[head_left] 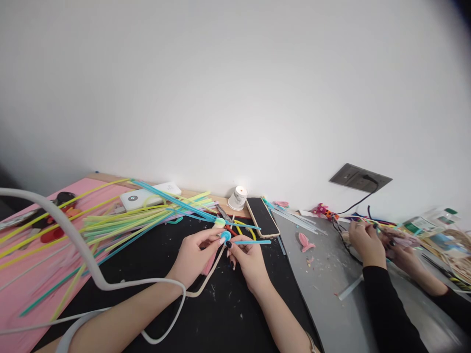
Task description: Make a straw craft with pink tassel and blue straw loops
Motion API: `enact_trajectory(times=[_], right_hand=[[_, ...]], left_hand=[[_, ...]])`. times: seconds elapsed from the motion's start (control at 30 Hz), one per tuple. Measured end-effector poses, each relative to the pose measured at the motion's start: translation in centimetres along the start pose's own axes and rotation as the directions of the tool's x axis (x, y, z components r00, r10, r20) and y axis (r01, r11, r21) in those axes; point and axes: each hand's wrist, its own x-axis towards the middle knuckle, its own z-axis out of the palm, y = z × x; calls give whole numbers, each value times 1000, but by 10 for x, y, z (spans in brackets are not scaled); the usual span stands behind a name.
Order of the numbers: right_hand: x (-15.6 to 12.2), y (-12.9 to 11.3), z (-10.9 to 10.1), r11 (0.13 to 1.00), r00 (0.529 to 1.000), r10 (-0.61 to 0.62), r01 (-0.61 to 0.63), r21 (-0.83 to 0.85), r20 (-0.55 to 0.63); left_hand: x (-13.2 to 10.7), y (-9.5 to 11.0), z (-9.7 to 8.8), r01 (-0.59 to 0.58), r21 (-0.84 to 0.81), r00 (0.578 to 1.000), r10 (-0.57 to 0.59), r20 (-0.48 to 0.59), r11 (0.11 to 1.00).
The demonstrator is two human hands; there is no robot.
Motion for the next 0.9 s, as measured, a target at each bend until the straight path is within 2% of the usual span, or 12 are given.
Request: enact_trajectory(times=[0.57, 0.9], right_hand=[[2, 5, -3, 999, 1000, -15, 15, -36, 0], [1, 1, -1, 999, 1000, -5, 5, -35, 2]], left_hand=[[6, -5, -1, -18, -75, 1000, 19, 14, 997], [7, -3, -1, 75, -194, 997, -70, 32, 978]])
